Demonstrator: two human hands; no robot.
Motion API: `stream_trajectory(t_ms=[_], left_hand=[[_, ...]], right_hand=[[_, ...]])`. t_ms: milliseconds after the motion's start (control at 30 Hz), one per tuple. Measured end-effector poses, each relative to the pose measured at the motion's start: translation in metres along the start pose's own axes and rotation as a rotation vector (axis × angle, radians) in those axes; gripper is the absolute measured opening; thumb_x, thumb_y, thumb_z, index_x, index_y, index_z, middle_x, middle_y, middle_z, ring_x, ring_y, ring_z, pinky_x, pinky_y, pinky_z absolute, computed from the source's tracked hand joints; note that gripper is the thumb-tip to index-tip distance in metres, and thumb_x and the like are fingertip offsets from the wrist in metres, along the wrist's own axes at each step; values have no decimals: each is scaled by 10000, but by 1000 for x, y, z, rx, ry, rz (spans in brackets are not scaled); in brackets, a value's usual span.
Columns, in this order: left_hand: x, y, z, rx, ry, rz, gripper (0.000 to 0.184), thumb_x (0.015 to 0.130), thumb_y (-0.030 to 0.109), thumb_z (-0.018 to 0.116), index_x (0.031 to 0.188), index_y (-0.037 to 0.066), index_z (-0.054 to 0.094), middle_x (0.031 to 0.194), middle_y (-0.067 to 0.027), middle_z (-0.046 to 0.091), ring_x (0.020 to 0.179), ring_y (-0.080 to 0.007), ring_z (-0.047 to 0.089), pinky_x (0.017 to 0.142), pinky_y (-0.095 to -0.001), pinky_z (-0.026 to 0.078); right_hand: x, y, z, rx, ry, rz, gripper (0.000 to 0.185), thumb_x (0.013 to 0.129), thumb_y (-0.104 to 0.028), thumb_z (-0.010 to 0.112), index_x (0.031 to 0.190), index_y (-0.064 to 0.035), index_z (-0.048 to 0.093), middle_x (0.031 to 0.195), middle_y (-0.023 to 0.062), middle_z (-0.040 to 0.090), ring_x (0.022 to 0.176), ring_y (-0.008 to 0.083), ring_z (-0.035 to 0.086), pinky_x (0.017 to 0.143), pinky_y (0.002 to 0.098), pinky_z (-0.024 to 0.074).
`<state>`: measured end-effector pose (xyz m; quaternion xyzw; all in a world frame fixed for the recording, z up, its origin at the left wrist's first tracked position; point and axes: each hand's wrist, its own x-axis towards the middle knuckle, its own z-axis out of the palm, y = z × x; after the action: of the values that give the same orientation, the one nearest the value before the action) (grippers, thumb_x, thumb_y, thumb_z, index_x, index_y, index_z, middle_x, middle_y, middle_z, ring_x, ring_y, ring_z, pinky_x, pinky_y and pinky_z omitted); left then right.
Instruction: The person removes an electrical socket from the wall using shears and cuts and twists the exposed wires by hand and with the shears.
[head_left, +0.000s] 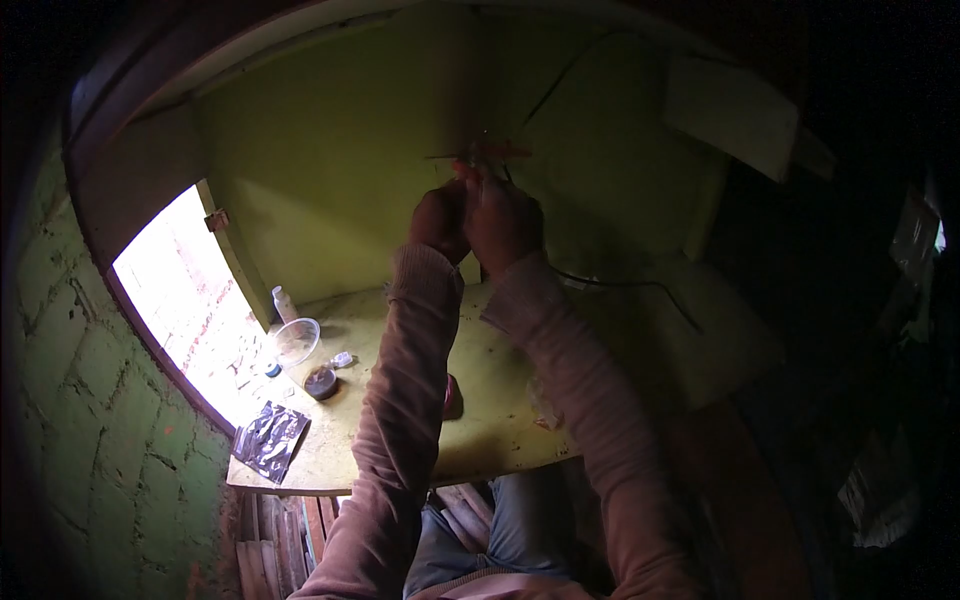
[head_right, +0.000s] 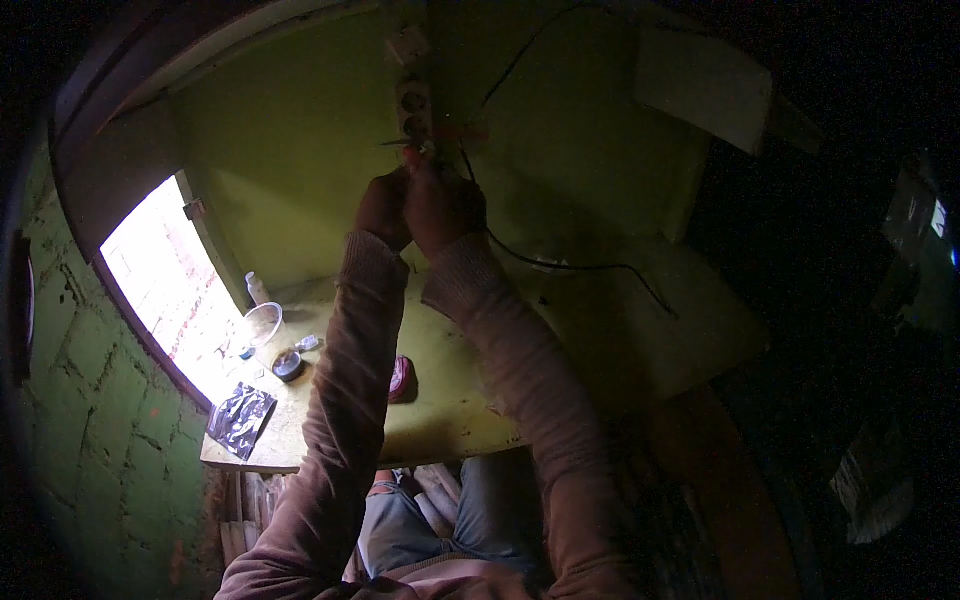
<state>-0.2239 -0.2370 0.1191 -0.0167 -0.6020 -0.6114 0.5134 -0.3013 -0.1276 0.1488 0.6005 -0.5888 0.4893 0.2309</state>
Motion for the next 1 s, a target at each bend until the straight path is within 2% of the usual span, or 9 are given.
stream_trajectory(t_ms=[133, 233, 300, 367, 400, 467, 667, 767, 1000], left_hand=[[-5, -11, -4, 145, 100, -80, 222, 994, 98, 440, 1125, -14, 580, 1056, -81, 641, 970, -206, 620, 898, -319, 494], [4, -41, -33, 83, -4, -24, 242, 955, 76, 505, 1141, -59, 579, 1030, -96, 648, 926, -218, 629, 863, -327, 508], [-23, 4, 23, -271, 228, -223, 204, 987, 142, 532, 1083, -28, 592, 957, -105, 640, 844, -204, 612, 777, -340, 524], [-38, 23, 33, -146, 267, -255, 193, 982, 138, 541, 1068, -27, 592, 939, -104, 636, 826, -201, 608, 760, -339, 521], [-45, 27, 35, -21, 295, -284, 183, 978, 135, 550, 1054, -26, 592, 920, -104, 632, 808, -199, 605, 743, -337, 519], [-58, 32, 36, 6, 325, -296, 182, 973, 131, 560, 1049, -31, 593, 904, -102, 631, 781, -194, 603, 725, -329, 518], [-130, 57, 44, 175, 293, -264, 239, 962, 134, 596, 1087, -69, 600, 887, -109, 649, 715, -179, 611, 663, -305, 511], [-178, 64, 46, 247, 302, -267, 256, 954, 133, 618, 1094, -82, 615, 896, -115, 666, 714, -167, 617, 655, -299, 508], [-264, 62, 36, 234, 389, -340, 268, 929, 128, 657, 1080, -92, 642, 885, -111, 683, 688, -154, 613, 646, -289, 502]], right_hand=[[-16, 15, 2, 100, 20, -55, 285, 994, -264, 468, 1055, -21, 603, 866, 206, 679, 779, 390, 674, 683, 489, 533], [-30, 23, -4, 138, 31, -94, 279, 955, -285, 545, 1046, -46, 655, 835, 184, 685, 759, 377, 676, 671, 461, 535], [-31, 23, -19, 174, 20, -91, 270, 923, -293, 607, 1020, -57, 695, 817, 168, 690, 755, 369, 678, 667, 435, 536], [-23, 18, -43, 362, -130, 211, 312, 888, -342, 646, 961, -51, 730, 807, 169, 689, 783, 358, 685, 689, 401, 541], [-17, 30, -40, 364, -138, 212, 312, 888, -342, 646, 961, -51, 730, 807, 169, 689, 783, 358, 685, 689, 401, 541], [10, 58, -18, 241, 56, -5, 302, 900, -338, 593, 855, -60, 701, 907, 168, 699, 829, 350, 684, 734, 428, 541], [71, 50, 35, 82, -59, -1, 249, 850, -300, 611, 979, -126, 735, 1005, 170, 703, 935, 323, 683, 798, 437, 547], [88, 37, 59, 89, -69, 85, 219, 817, -270, 620, 980, -193, 745, 954, 135, 706, 893, 356, 679, 811, 437, 554], [100, 42, 96, -95, -73, -79, 276, 811, -179, 618, 1066, -161, 722, 928, 118, 723, 900, 328, 691, 805, 417, 557]])
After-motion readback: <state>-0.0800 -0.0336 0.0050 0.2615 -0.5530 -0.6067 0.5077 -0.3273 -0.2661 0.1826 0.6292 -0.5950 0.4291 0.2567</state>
